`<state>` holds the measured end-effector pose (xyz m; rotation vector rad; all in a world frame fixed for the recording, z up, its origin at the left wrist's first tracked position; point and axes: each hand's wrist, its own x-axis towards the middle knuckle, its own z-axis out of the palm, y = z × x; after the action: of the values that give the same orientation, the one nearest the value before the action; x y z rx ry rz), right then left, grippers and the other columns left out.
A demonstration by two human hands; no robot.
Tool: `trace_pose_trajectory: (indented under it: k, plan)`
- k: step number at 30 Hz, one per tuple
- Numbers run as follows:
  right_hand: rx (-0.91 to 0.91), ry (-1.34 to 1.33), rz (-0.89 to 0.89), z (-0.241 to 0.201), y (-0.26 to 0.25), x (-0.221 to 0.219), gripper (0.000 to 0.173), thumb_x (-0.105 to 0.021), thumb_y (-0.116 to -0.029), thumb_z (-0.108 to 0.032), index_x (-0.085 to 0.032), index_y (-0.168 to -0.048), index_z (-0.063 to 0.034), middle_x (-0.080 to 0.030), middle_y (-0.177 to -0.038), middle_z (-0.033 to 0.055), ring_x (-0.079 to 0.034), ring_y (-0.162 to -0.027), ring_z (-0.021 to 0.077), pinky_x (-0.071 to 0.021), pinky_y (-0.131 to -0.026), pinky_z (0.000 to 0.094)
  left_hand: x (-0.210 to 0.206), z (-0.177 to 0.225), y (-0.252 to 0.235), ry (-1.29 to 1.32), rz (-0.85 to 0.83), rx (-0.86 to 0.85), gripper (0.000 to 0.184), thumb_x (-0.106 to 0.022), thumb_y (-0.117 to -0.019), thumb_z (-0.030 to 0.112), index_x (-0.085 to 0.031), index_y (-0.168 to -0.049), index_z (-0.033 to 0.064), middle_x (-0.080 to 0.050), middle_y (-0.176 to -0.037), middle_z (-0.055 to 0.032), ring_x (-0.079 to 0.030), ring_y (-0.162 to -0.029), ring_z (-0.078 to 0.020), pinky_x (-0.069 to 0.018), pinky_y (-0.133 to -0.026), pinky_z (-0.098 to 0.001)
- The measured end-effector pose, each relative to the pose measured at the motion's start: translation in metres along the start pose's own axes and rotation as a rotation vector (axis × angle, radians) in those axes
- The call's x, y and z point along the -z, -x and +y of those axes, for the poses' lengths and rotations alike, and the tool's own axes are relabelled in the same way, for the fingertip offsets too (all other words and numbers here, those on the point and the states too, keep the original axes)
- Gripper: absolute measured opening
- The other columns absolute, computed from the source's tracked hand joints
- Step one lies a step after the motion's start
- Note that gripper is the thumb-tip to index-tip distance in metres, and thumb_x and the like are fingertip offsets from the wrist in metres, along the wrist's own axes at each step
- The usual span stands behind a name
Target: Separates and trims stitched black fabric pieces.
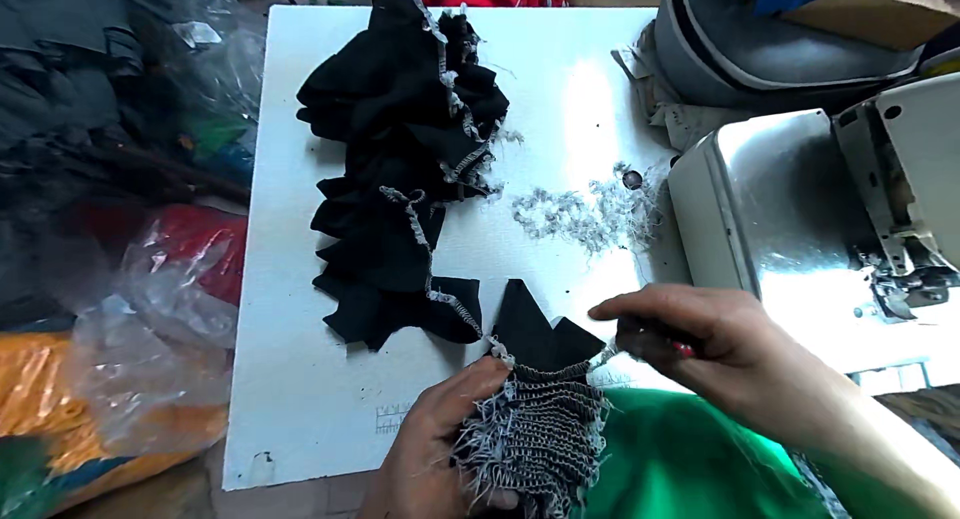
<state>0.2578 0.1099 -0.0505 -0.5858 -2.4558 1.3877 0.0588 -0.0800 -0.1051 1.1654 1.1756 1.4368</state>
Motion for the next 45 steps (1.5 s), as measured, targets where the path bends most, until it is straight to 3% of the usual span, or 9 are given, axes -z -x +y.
trace_pose_trajectory:
  k: [3,5,7,9,16,23,38,42,45]
  plan:
    - [-0.171,0.005,0.143,-0.002,0.008,0.007,0.025,-0.061,-0.0942,-0.019,-0.071,-0.117,-0.0158,-0.062,-0.091,-0.0107,-0.054,-0.067,-0.0078,-0.0453,-0.056,0.0079,0.003,0.0,-0.001,0.029,0.027,0.023,0.047,-0.065,-0.0912,0.054,-0.064,-0.134,0.0365,-0.063,-0.131,0.0276,-0.056,-0.12,0.0133,-0.0476,-0.101,-0.0111]
    - [-0.248,-0.173,0.142,-0.007,0.017,0.009,0.023,-0.059,-0.0992,-0.031,-0.071,-0.114,-0.0176,-0.062,-0.084,-0.0116,-0.055,-0.064,-0.0068,-0.0468,-0.054,0.0092,0.006,0.0,-0.001,0.101,0.032,0.028,0.044,-0.066,-0.0913,0.051,-0.065,-0.133,0.0378,-0.064,-0.132,0.0268,-0.056,-0.12,0.0127,-0.0476,-0.101,-0.0114]
    - [-0.304,-0.472,-0.028,-0.012,0.027,0.008,0.046,-0.048,-0.1028,-0.056,-0.069,-0.115,-0.0164,-0.059,-0.077,-0.0124,-0.051,-0.062,-0.0089,-0.0432,-0.054,0.0089,0.007,0.002,-0.001,0.148,0.049,0.049,0.044,-0.067,-0.0909,0.049,-0.066,-0.134,0.0374,-0.065,-0.131,0.026,-0.057,-0.12,0.0124,-0.0472,-0.101,-0.0111]
    - [-0.348,-0.66,-0.224,-0.016,0.031,0.004,0.064,-0.037,-0.1021,-0.065,-0.066,-0.12,-0.0112,-0.058,-0.08,-0.0116,-0.05,-0.066,-0.0083,-0.0421,-0.058,0.0097,0.007,0.004,-0.002,0.166,0.061,0.063,0.045,-0.067,-0.0909,0.049,-0.065,-0.134,0.0365,-0.065,-0.131,0.0253,-0.057,-0.12,0.0125,-0.0471,-0.101,-0.0109]
    - [-0.566,-0.745,-0.416,-0.017,0.022,-0.005,0.044,-0.036,-0.1082,-0.047,-0.064,-0.116,-0.0147,-0.053,-0.072,-0.0132,-0.049,-0.058,-0.0062,-0.0413,-0.052,0.0111,0.007,0.005,-0.007,0.21,0.06,0.073,0.044,-0.067,-0.0918,0.046,-0.066,-0.134,0.0349,-0.066,-0.132,0.0236,-0.057,-0.121,0.0112,-0.0466,-0.103,-0.0119]
    - [-0.662,-0.885,-0.414,-0.016,0.01,-0.01,0.037,-0.034,-0.1086,-0.041,-0.061,-0.113,-0.0162,-0.053,-0.07,-0.0128,-0.047,-0.054,-0.0059,-0.0395,-0.049,0.0109,0.01,0.003,-0.01,0.261,-0.009,0.067,0.041,-0.068,-0.094,0.042,-0.067,-0.133,0.0304,-0.067,-0.131,0.0192,-0.059,-0.12,0.0074,-0.048,-0.102,-0.0145]
    - [-0.579,-0.849,-0.213,-0.019,0.007,-0.02,0.017,-0.054,-0.1039,-0.032,-0.064,-0.101,-0.0182,-0.048,-0.066,-0.0172,-0.042,-0.053,-0.0097,-0.0354,-0.048,0.0087,0.01,0.003,-0.011,0.114,-0.009,0.051,0.037,-0.066,-0.0945,0.046,-0.068,-0.13,0.0348,-0.066,-0.129,0.0253,-0.057,-0.12,0.0116,-0.0463,-0.103,-0.0125]
    - [-0.447,-0.734,-0.034,-0.017,0.011,-0.027,0.029,-0.045,-0.1084,-0.031,-0.066,-0.098,-0.0139,-0.044,-0.063,-0.0164,-0.038,-0.052,-0.0115,-0.0319,-0.048,0.0071,0.008,0.004,-0.013,0.122,-0.023,0.056,0.038,-0.066,-0.0942,0.047,-0.068,-0.13,0.034,-0.066,-0.129,0.0241,-0.058,-0.119,0.0108,-0.0473,-0.101,-0.0126]
    - [-0.399,-0.642,0.189,-0.011,0.01,-0.023,0.035,-0.04,-0.11,-0.037,-0.065,-0.098,-0.0164,-0.044,-0.06,-0.0147,-0.038,-0.049,-0.0099,-0.0324,-0.046,0.007,0.009,0.003,-0.013,0.113,-0.035,0.048,0.039,-0.065,-0.0948,0.048,-0.068,-0.131,0.0331,-0.066,-0.128,0.0239,-0.057,-0.119,0.0109,-0.0468,-0.101,-0.0123]
